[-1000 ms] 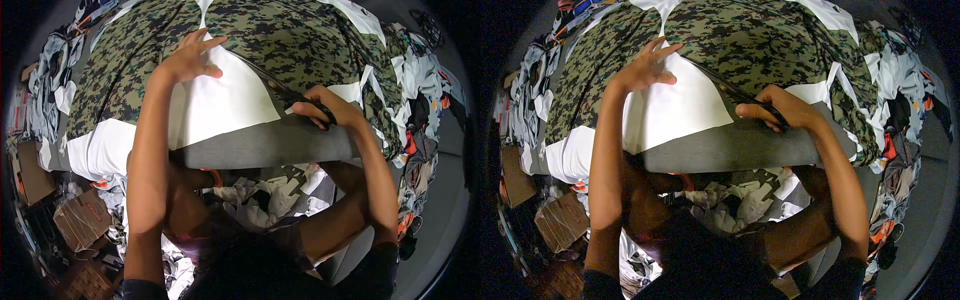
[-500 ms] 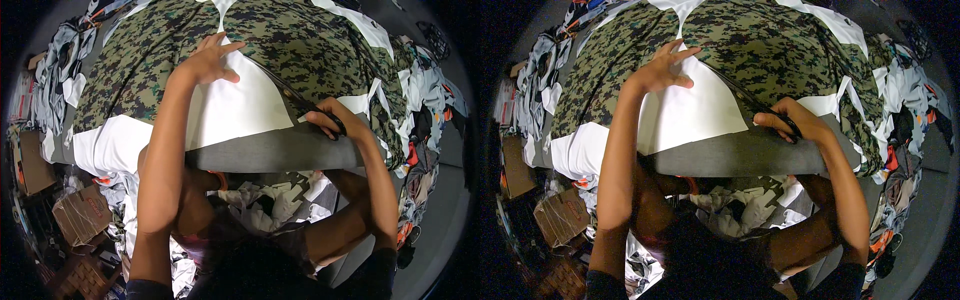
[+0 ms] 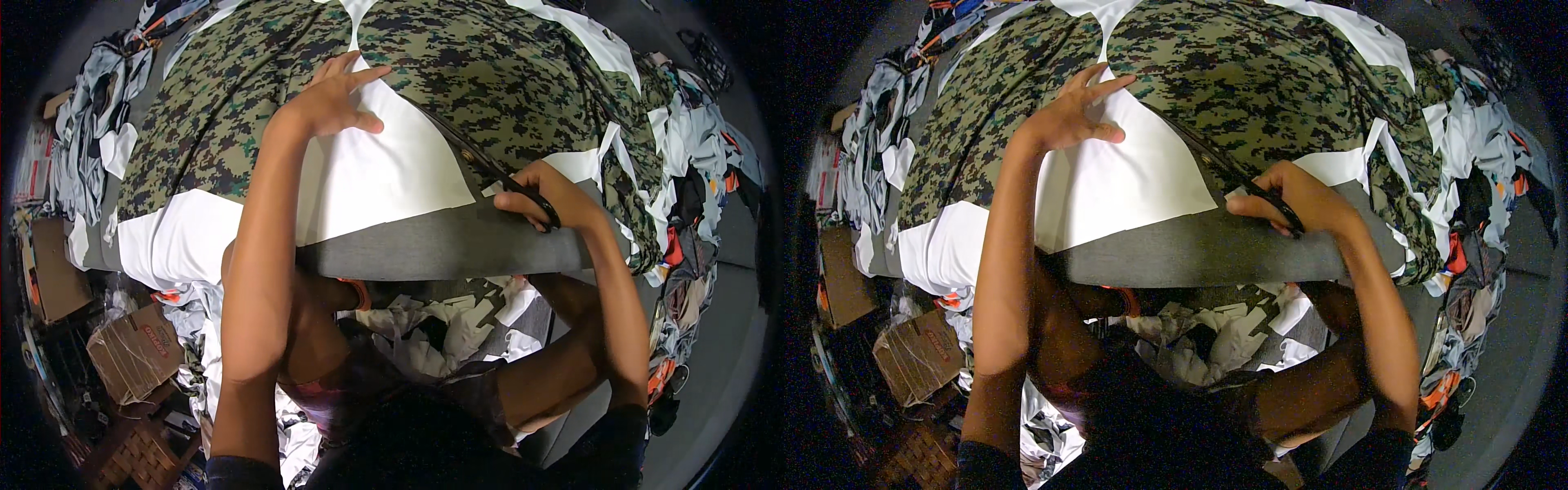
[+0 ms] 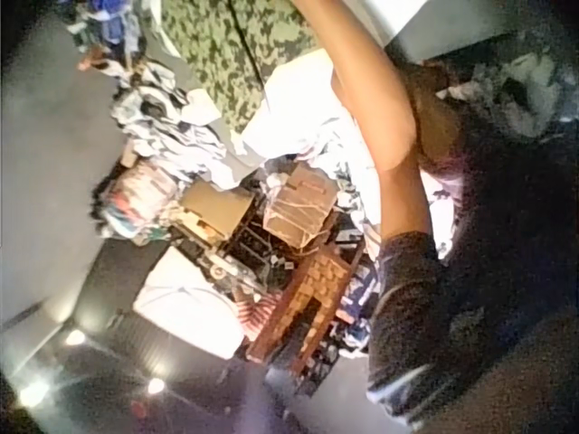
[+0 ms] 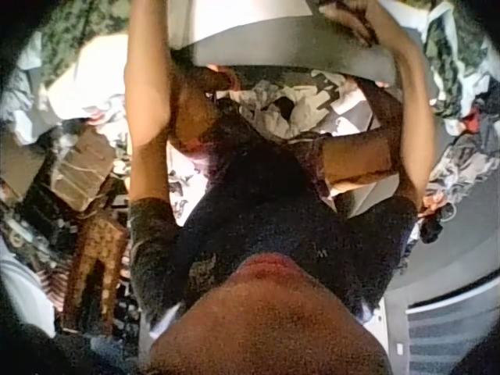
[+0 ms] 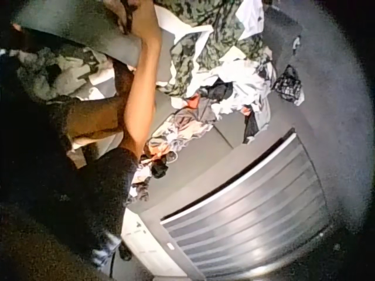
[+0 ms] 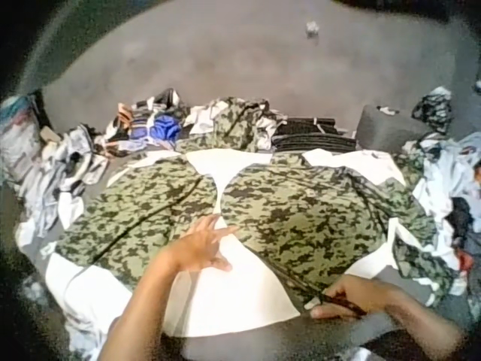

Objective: Cutting out specific shapes from a camouflage patterned fabric using scissors.

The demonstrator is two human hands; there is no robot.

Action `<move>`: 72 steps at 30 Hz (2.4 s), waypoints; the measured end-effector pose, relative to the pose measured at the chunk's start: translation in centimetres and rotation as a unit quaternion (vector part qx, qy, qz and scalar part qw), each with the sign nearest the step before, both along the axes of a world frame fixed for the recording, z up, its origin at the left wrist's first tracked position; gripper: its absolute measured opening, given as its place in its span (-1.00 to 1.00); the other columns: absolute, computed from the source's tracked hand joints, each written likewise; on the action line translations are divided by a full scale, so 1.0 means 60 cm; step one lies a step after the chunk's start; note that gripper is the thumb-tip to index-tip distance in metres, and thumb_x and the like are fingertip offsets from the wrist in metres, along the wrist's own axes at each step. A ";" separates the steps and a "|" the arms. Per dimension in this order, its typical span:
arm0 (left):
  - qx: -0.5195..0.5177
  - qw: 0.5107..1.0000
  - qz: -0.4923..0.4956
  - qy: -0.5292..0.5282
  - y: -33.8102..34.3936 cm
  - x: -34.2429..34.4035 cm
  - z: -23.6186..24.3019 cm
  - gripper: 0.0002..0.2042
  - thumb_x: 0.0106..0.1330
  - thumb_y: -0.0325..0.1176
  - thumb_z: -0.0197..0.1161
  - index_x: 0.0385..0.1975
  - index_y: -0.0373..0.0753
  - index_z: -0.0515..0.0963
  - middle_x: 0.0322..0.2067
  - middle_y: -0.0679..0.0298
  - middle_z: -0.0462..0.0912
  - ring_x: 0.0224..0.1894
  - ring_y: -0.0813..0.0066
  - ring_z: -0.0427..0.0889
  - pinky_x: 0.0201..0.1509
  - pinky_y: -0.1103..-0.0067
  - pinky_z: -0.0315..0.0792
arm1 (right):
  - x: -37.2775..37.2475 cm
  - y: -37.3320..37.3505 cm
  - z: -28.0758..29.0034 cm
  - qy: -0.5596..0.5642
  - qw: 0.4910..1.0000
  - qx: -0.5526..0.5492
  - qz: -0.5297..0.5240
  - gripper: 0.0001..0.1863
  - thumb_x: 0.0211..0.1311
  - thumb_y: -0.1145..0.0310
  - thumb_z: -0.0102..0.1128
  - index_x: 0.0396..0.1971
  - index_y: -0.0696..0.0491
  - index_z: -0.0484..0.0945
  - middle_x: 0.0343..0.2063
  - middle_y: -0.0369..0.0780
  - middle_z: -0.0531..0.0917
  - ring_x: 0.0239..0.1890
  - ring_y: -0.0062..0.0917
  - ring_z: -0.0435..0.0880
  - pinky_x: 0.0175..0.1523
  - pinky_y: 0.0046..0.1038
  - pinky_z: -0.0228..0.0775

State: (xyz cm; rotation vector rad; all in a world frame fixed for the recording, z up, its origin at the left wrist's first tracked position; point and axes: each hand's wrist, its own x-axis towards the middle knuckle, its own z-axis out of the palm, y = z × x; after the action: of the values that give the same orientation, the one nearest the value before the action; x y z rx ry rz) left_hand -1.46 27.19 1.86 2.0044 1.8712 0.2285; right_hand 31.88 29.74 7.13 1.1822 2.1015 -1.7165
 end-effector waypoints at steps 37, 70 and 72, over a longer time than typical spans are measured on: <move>-0.026 0.997 0.071 0.002 -0.001 0.011 0.012 -0.25 -0.04 -0.02 0.38 0.25 0.28 0.25 0.35 0.34 0.02 0.38 0.27 0.01 0.36 0.24 0.09 | -0.030 -0.012 -0.024 0.057 0.994 0.040 -0.084 -0.50 0.21 0.04 0.16 -0.82 0.04 0.43 -0.87 -0.36 0.40 -0.82 -0.71 0.29 -0.72 -0.64 0.05; -0.066 0.990 0.117 0.034 0.001 0.019 0.020 -0.14 -0.08 0.00 0.41 0.32 0.18 0.15 0.38 0.32 -0.06 0.41 0.28 -0.07 0.35 0.22 0.05 | -0.045 -0.020 -0.006 -0.008 0.996 0.022 -0.083 -0.50 0.15 -0.06 0.21 -0.52 0.16 0.44 -0.71 -0.31 0.44 -0.74 -0.73 0.31 -0.62 -0.67 0.12; -0.067 0.990 0.116 0.033 0.002 0.017 0.020 -0.14 -0.07 0.00 0.41 0.32 0.18 0.15 0.38 0.33 -0.06 0.41 0.28 -0.07 0.35 0.22 0.04 | -0.044 -0.018 -0.008 -0.001 0.997 0.018 -0.074 -0.50 0.16 -0.06 0.21 -0.50 0.16 0.44 -0.70 -0.31 0.44 -0.74 -0.73 0.31 -0.62 -0.67 0.13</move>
State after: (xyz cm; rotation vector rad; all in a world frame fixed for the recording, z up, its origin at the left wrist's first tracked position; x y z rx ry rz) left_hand -0.41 27.29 3.06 1.7270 2.1026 0.0962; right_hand 29.26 28.67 6.64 1.3809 2.0993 -1.7439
